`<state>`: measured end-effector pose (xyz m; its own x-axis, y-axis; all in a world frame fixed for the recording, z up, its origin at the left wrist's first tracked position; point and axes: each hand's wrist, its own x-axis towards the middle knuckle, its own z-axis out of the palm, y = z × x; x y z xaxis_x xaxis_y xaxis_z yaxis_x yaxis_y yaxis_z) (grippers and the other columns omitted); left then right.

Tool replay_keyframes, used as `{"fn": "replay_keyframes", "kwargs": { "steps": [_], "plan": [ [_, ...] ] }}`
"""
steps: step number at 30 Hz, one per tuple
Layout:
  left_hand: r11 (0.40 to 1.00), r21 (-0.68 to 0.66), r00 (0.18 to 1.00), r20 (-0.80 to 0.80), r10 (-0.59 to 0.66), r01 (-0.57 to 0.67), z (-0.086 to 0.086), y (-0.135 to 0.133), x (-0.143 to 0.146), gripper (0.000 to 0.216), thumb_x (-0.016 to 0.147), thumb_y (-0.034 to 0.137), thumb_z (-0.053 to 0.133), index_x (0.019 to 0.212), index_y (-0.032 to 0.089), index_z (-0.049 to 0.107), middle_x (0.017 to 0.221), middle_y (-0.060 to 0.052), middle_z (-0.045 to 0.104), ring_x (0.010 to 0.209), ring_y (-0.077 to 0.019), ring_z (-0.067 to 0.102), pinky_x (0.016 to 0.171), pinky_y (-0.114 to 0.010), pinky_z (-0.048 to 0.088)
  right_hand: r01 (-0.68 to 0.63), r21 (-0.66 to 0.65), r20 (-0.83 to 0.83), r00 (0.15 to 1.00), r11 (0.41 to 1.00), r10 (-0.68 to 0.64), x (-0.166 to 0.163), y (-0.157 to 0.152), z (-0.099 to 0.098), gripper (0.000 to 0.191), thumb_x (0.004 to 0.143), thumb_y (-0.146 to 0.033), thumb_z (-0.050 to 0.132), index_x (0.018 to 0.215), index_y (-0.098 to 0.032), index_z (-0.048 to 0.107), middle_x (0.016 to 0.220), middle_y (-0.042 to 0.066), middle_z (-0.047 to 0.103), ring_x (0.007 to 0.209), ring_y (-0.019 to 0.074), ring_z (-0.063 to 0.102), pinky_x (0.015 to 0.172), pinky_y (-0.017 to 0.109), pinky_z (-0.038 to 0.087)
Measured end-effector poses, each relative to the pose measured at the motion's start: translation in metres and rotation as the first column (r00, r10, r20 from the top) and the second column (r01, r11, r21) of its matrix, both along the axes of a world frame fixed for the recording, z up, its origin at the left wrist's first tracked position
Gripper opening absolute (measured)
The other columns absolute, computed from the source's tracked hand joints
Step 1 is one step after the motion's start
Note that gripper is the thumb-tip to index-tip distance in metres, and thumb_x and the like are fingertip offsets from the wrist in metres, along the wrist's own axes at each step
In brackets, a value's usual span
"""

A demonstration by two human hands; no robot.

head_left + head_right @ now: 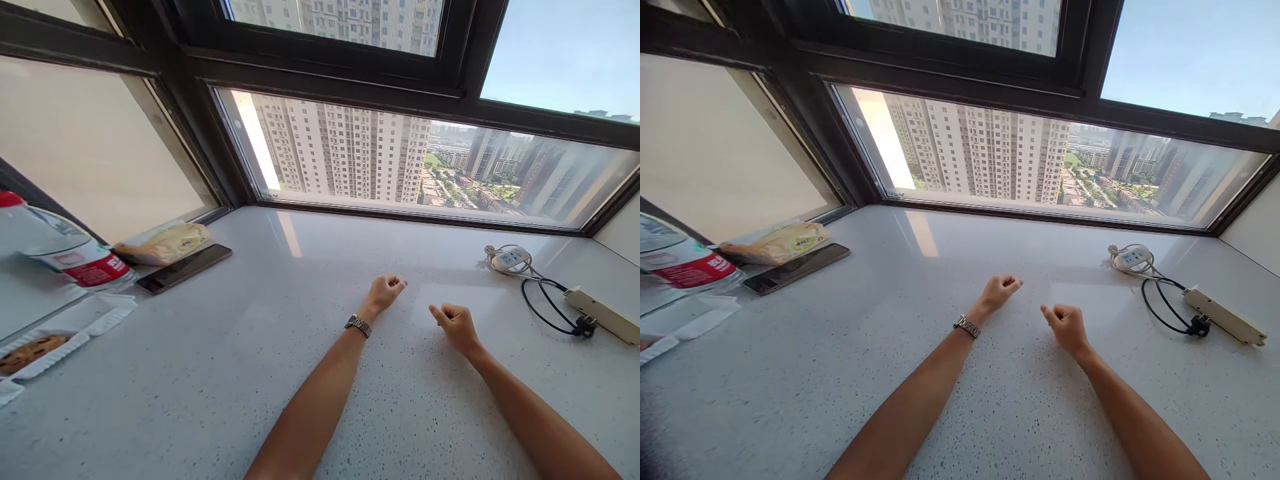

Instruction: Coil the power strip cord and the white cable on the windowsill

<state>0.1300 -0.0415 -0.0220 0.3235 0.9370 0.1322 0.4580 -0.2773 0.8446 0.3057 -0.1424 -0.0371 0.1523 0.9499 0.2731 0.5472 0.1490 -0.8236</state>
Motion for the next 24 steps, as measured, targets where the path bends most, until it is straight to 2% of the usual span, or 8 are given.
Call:
{"fn": "replay_keyframes", "kwargs": {
  "steps": [4,7,10,14,16,18,21,24],
  "plan": [
    [1.0,-0.022,1.0,-0.019,0.01,-0.01,0.002,-0.029,-0.01,0.047,0.074,0.049,0.051,0.049,0.019,0.026,0.048,0.004,0.023,0.046,-0.0069,0.021,0.045,-0.024,0.017,-0.083,-0.125,-0.148,0.987,0.989,0.065,-0.016,-0.008,0.003,0.054,0.076,-0.054,0.051,0.047,-0.021,0.021,0.046,-0.006,0.018,0.044,0.0059,0.015,0.044,0.024,0.016],
    [0.995,-0.07,0.994,-0.085,-0.074,0.068,0.0,-0.051,-0.025,0.051,0.075,0.051,0.05,0.047,0.019,0.02,0.046,0.005,0.017,0.044,-0.006,0.015,0.045,-0.025,0.013,-0.07,-0.192,-0.226,0.974,0.979,0.025,-0.026,-0.003,0.003,0.05,0.073,-0.05,0.055,0.05,-0.022,0.02,0.049,-0.007,0.015,0.046,0.006,0.013,0.043,0.023,0.014],
    [0.993,-0.025,0.956,-0.268,-0.122,0.119,-0.003,-0.067,-0.035,0.052,0.077,0.052,0.048,0.045,0.017,0.026,0.045,0.004,0.02,0.044,-0.0064,0.017,0.047,-0.026,0.014,-0.014,-0.186,-0.266,0.963,0.983,-0.037,-0.042,0.001,0.002,0.045,0.073,-0.048,0.053,0.052,-0.022,0.022,0.05,-0.007,0.017,0.046,0.0065,0.016,0.043,0.022,0.017],
    [0.974,0.115,0.889,-0.439,-0.128,0.197,-0.006,-0.071,-0.032,0.04,0.077,0.042,0.05,0.047,0.015,0.044,0.045,0.002,0.036,0.045,-0.0079,0.024,0.049,-0.026,0.015,-0.044,-0.092,-0.033,0.999,0.995,0.041,-0.059,0.001,-0.004,0.038,0.075,-0.045,0.047,0.051,-0.02,0.031,0.049,-0.005,0.028,0.048,0.0082,0.026,0.045,0.022,0.021],
    [0.963,0.141,0.866,-0.481,-0.135,0.229,-0.006,-0.07,-0.027,0.033,0.076,0.034,0.049,0.048,0.015,0.049,0.045,0.0,0.041,0.045,-0.0081,0.024,0.05,-0.026,0.016,-0.12,-0.095,0.076,0.989,0.988,0.127,-0.059,-0.001,-0.007,0.038,0.078,-0.044,0.042,0.051,-0.02,0.031,0.049,-0.005,0.03,0.049,0.0087,0.028,0.046,0.022,0.02],
    [0.956,0.144,0.851,-0.502,-0.152,0.256,-0.006,-0.069,-0.024,0.032,0.076,0.032,0.049,0.049,0.015,0.052,0.045,0.0,0.043,0.044,-0.0082,0.024,0.05,-0.027,0.016,-0.177,-0.108,0.111,0.976,0.978,0.189,-0.055,-0.002,-0.01,0.038,0.08,-0.043,0.038,0.052,-0.02,0.028,0.049,-0.005,0.028,0.049,0.0088,0.027,0.047,0.022,0.019],
    [0.948,0.142,0.849,-0.497,-0.18,0.284,-0.005,-0.071,-0.024,0.03,0.076,0.032,0.051,0.051,0.015,0.057,0.045,0.0,0.045,0.044,-0.008,0.027,0.05,-0.026,0.017,-0.213,-0.114,0.105,0.969,0.97,0.225,-0.047,-0.002,-0.012,0.038,0.081,-0.042,0.041,0.052,-0.02,0.03,0.05,-0.005,0.029,0.05,0.0087,0.028,0.047,0.022,0.02],
    [0.943,0.148,0.854,-0.482,-0.194,0.297,-0.004,-0.072,-0.025,0.03,0.076,0.032,0.052,0.053,0.015,0.059,0.045,0.0,0.046,0.044,-0.0075,0.027,0.05,-0.025,0.017,-0.226,-0.123,0.062,0.97,0.966,0.235,-0.044,-0.002,-0.011,0.034,0.081,-0.041,0.043,0.056,-0.018,0.04,0.052,-0.004,0.037,0.052,0.0091,0.033,0.049,0.022,0.023]
  ]
}}
